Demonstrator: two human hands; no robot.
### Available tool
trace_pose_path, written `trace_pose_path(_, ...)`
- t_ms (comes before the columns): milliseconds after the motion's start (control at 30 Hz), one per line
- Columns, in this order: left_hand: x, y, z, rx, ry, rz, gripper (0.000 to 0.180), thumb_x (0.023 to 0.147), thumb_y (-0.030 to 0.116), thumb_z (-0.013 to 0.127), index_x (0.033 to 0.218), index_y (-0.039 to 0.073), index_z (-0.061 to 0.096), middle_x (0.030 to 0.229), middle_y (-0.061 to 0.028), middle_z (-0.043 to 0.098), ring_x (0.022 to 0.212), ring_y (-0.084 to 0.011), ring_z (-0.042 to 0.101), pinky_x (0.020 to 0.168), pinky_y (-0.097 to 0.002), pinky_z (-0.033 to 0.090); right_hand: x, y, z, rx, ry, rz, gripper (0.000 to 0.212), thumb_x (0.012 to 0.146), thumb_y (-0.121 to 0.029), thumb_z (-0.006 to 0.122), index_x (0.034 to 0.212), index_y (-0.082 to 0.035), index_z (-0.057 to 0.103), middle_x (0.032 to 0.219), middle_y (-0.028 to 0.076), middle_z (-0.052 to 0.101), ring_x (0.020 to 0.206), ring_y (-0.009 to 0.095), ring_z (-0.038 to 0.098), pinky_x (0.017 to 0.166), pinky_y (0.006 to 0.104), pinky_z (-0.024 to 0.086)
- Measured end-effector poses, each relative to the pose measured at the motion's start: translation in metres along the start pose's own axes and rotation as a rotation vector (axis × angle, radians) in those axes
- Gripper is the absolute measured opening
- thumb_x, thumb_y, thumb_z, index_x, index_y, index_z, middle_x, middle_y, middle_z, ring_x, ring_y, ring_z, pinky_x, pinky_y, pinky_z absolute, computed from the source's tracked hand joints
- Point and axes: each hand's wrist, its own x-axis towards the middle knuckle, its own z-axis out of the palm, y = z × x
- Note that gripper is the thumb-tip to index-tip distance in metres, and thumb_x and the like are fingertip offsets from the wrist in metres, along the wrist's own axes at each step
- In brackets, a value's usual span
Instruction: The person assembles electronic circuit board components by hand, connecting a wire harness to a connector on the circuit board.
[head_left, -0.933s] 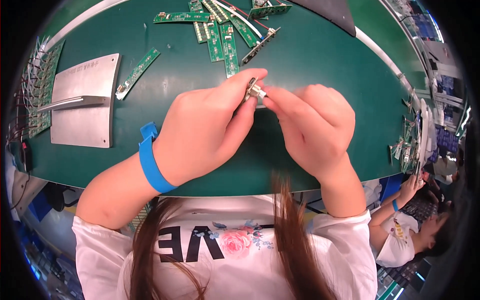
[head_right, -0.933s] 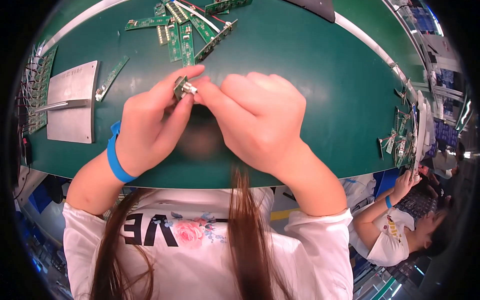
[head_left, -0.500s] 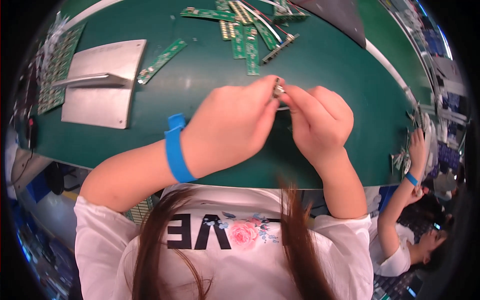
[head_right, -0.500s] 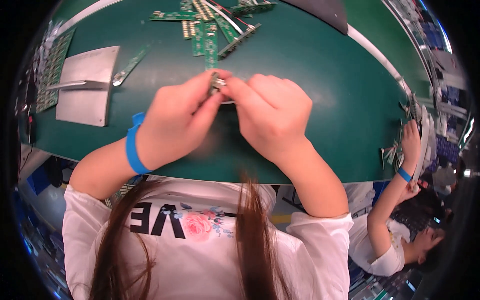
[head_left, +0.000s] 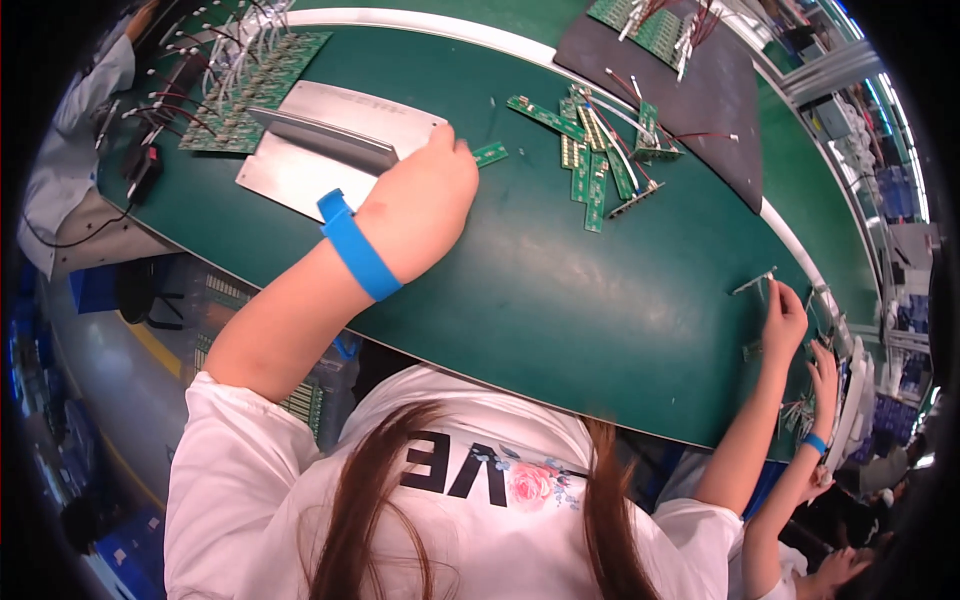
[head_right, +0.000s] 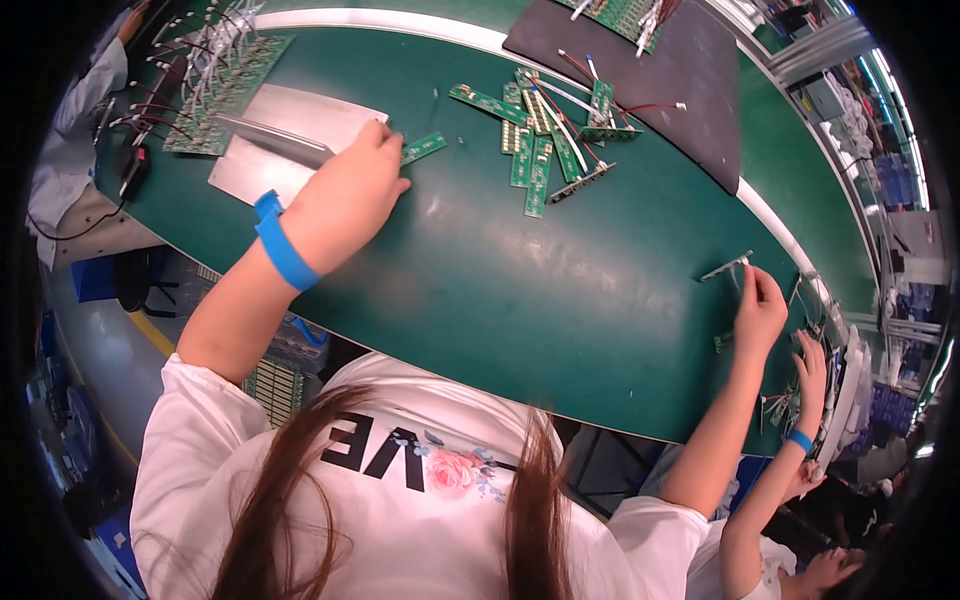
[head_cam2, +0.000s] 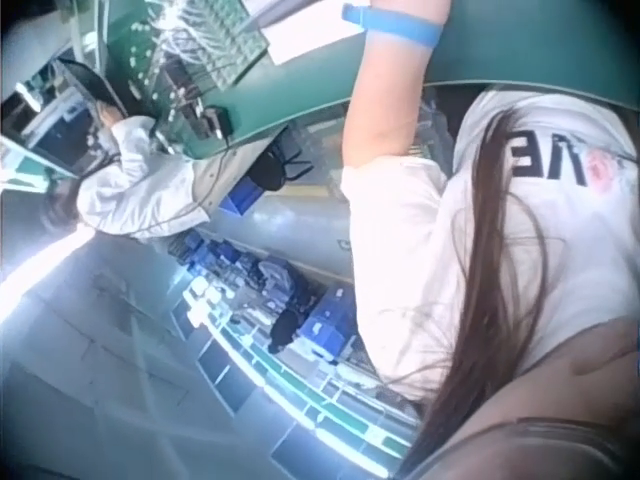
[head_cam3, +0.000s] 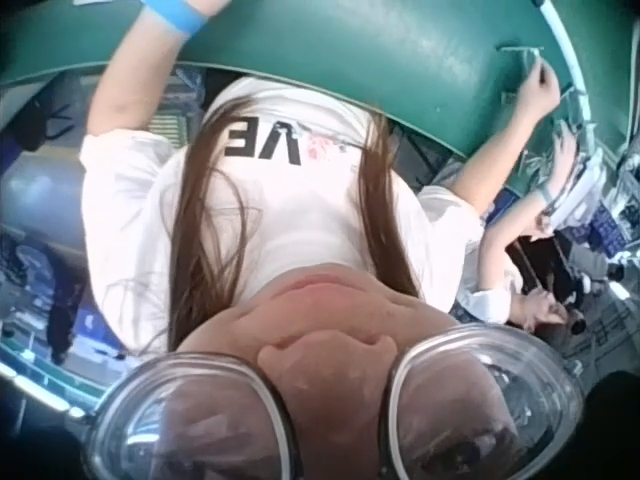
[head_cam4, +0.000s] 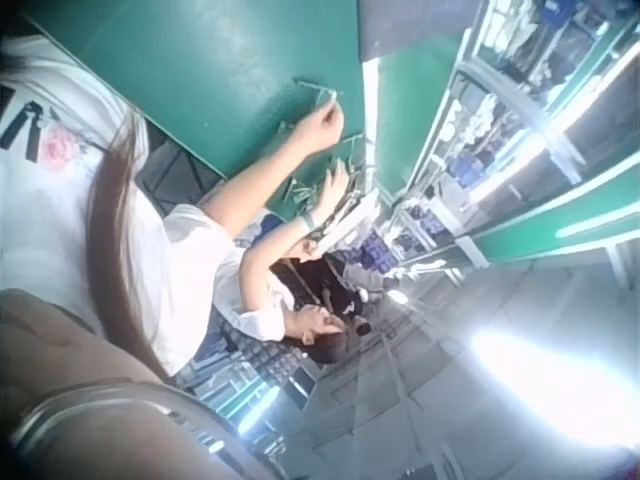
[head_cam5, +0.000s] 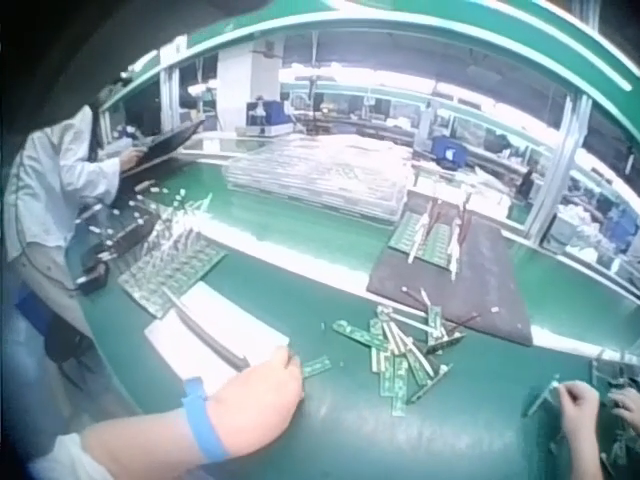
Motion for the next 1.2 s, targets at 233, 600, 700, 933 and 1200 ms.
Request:
trace_pose_path(233, 0.008, 0.017, 0.01, 0.131, 0.161, 0.132, 0.011, 0.08, 0.006, 0.06, 0.088, -0.001, 0.061, 0.089, -0.0137, 0.059, 0.076, -0.0331, 0.057, 0.069, -0.0405, 0.049, -0.004, -0.037, 0.008, -0.606, 0.426, -0.336, 0.046, 0.082, -0.036, 0.069, 0.12, -0.012, 0.059, 0.113, 0.013, 0.055, 0.104, 0.031, 0.053, 0.088, 0.0423, 0.041)
trace_pose_path(600, 0.024, 0.087, 0.002, -0.666, 0.095, 0.579, 0.029, 0.076, -0.001, 0.07, 0.104, 0.0, 0.064, 0.091, -0.0081, 0.067, 0.079, -0.0172, 0.065, 0.07, -0.0262, 0.051, -0.073, -0.21, 0.064, 1.367, -0.821, 0.464, 0.022, 0.096, -0.02, 0.053, 0.108, -0.002, 0.051, 0.07, 0.004, 0.054, 0.051, 0.01, 0.048, 0.047, 0.0235, 0.039)
trace_pose_path(700, 0.022, 0.097, 0.014, -0.897, 0.191, 0.481, 0.031, 0.073, -0.001, 0.072, 0.104, 0.001, 0.064, 0.091, -0.009, 0.067, 0.08, -0.0201, 0.065, 0.071, -0.0281, 0.051, -0.075, -0.211, 0.063, 1.537, -0.633, 0.523, 0.017, 0.096, -0.017, 0.049, 0.106, -0.002, 0.049, 0.067, 0.005, 0.054, 0.05, 0.012, 0.049, 0.046, 0.0237, 0.039)
trace_pose_path(933, 0.028, 0.077, 0.018, -0.83, 0.098, 0.69, 0.032, 0.072, -0.002, 0.072, 0.102, 0.002, 0.063, 0.091, -0.0101, 0.066, 0.08, -0.0243, 0.064, 0.071, -0.0308, 0.051, -0.07, -0.207, 0.057, 1.53, -0.793, 0.559, 0.014, 0.096, -0.016, 0.048, 0.104, -0.004, 0.049, 0.071, 0.007, 0.057, 0.051, 0.014, 0.05, 0.047, 0.0254, 0.039)
trace_pose_path(1200, 0.038, 0.077, 0.02, -0.867, -0.188, 0.826, 0.02, 0.068, 0.001, 0.069, 0.084, 0.007, 0.059, 0.068, -0.0058, 0.058, 0.061, -0.0272, 0.055, 0.059, -0.0364, 0.043, -0.079, -0.204, 0.064, 1.362, -0.909, 0.526, 0.006, 0.097, -0.013, 0.047, 0.098, -0.007, 0.047, 0.067, 0.001, 0.051, 0.052, 0.008, 0.046, 0.047, 0.0218, 0.035)
